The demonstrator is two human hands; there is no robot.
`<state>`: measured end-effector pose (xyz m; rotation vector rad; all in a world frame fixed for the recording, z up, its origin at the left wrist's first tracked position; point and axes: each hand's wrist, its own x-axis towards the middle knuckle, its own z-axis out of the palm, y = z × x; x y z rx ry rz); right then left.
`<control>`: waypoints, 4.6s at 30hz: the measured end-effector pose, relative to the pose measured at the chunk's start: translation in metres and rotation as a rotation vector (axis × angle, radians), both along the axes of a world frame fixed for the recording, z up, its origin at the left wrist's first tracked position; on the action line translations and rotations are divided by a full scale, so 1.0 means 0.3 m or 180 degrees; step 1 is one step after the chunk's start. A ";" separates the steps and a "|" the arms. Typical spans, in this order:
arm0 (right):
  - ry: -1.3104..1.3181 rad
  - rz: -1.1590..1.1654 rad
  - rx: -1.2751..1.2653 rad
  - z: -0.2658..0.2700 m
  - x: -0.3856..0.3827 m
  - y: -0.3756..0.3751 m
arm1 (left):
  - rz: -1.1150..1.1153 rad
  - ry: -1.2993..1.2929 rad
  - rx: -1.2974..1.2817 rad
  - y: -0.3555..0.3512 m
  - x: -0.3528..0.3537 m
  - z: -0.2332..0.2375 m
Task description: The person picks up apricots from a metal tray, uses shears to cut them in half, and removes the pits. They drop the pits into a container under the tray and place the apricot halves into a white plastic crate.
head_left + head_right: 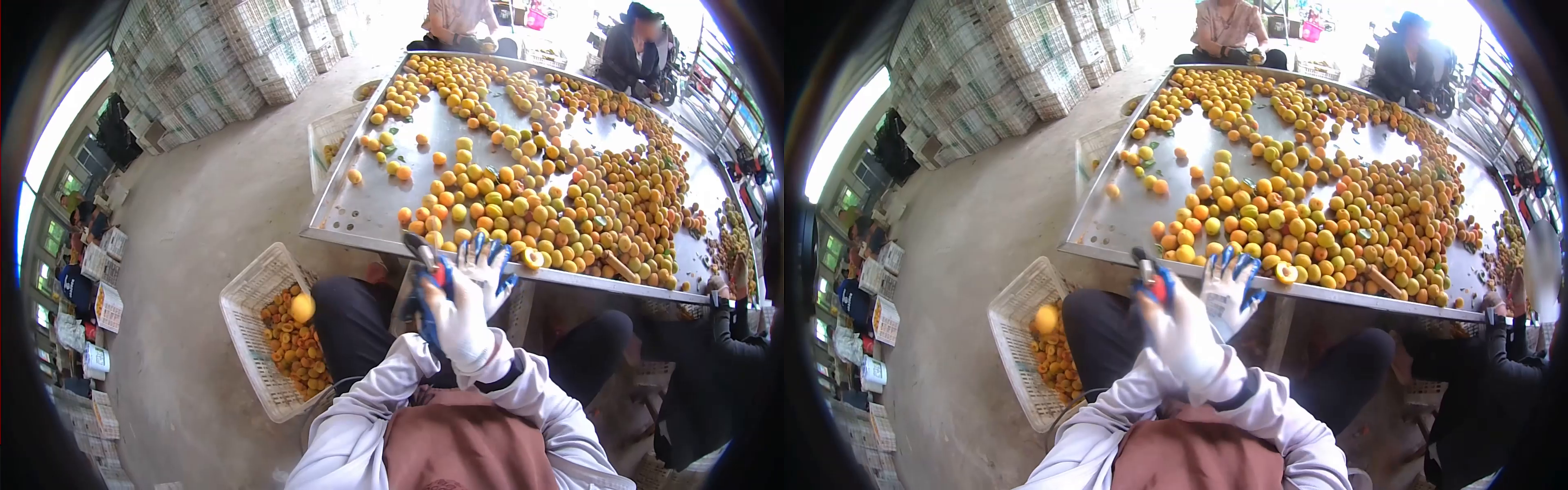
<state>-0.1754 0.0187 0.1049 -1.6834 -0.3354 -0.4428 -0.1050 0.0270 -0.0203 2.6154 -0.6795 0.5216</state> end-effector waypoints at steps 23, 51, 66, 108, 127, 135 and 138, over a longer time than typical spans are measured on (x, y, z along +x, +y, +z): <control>0.1013 0.0261 -0.0069 -0.343 -0.041 -0.469 | 0.1109 0.1822 0.0316 0.280 0.729 0.106; 0.1525 0.0446 -0.0279 -0.252 -0.157 -0.371 | -0.2000 0.3677 -0.5133 0.187 -0.067 0.196; 0.1280 0.0171 -0.0429 -0.264 -0.145 -0.381 | -0.1666 0.2133 -0.3086 0.160 -0.115 0.241; 0.1371 0.0710 -0.0293 -0.293 -0.157 -0.376 | -0.1854 0.1585 -0.1633 0.243 -0.102 0.262; 0.2877 0.2134 0.1151 -0.586 -0.117 -0.445 | -0.0700 0.2640 -0.3410 0.193 -0.149 0.128; 0.2213 0.0869 0.0116 -0.468 -0.139 -0.349 | -0.1273 0.2965 -0.4148 0.186 -0.140 0.010; 0.2103 0.0626 -0.0302 -0.535 -0.097 -0.381 | -0.1138 0.2825 -0.4319 0.185 -0.145 -0.026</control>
